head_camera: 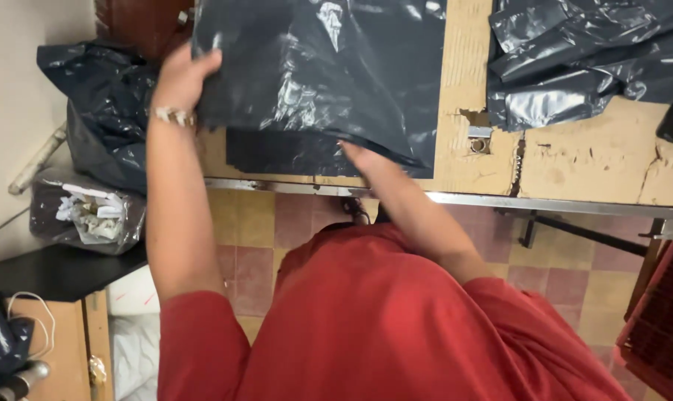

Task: Folding black plastic bags and placing them into a storage crate

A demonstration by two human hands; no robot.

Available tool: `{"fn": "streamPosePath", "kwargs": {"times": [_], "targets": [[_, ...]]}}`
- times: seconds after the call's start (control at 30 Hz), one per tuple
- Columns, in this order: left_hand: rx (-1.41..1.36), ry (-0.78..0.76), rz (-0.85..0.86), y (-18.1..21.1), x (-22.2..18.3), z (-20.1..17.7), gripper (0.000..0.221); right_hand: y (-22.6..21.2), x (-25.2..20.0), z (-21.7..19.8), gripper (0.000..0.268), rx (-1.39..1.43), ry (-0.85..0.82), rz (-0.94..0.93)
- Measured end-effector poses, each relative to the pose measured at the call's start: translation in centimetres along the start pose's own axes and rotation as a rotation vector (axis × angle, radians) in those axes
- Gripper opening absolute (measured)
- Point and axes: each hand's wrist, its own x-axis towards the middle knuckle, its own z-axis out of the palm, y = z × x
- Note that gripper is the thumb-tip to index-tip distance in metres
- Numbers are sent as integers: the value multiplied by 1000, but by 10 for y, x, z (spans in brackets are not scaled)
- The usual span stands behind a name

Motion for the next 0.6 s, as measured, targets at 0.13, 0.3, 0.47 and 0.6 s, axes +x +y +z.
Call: {"fn": "streamPosePath", "kwargs": {"times": [0.13,0.3,0.47,0.6], "targets": [[197,119,-199,-68,-36,35,45,-120,-42,62,34,-527,-70,-63],[258,185,-348,-113,-67,95,81,-168,-82,15,84,-523,764,48],[621,610,11,-134,-69,129,30,-175,-70,-21,43,-1827,670,-535],[589,627,-1,-154,-56,130,27,-182,-56,-10,64,-1861,789,-427]]}}
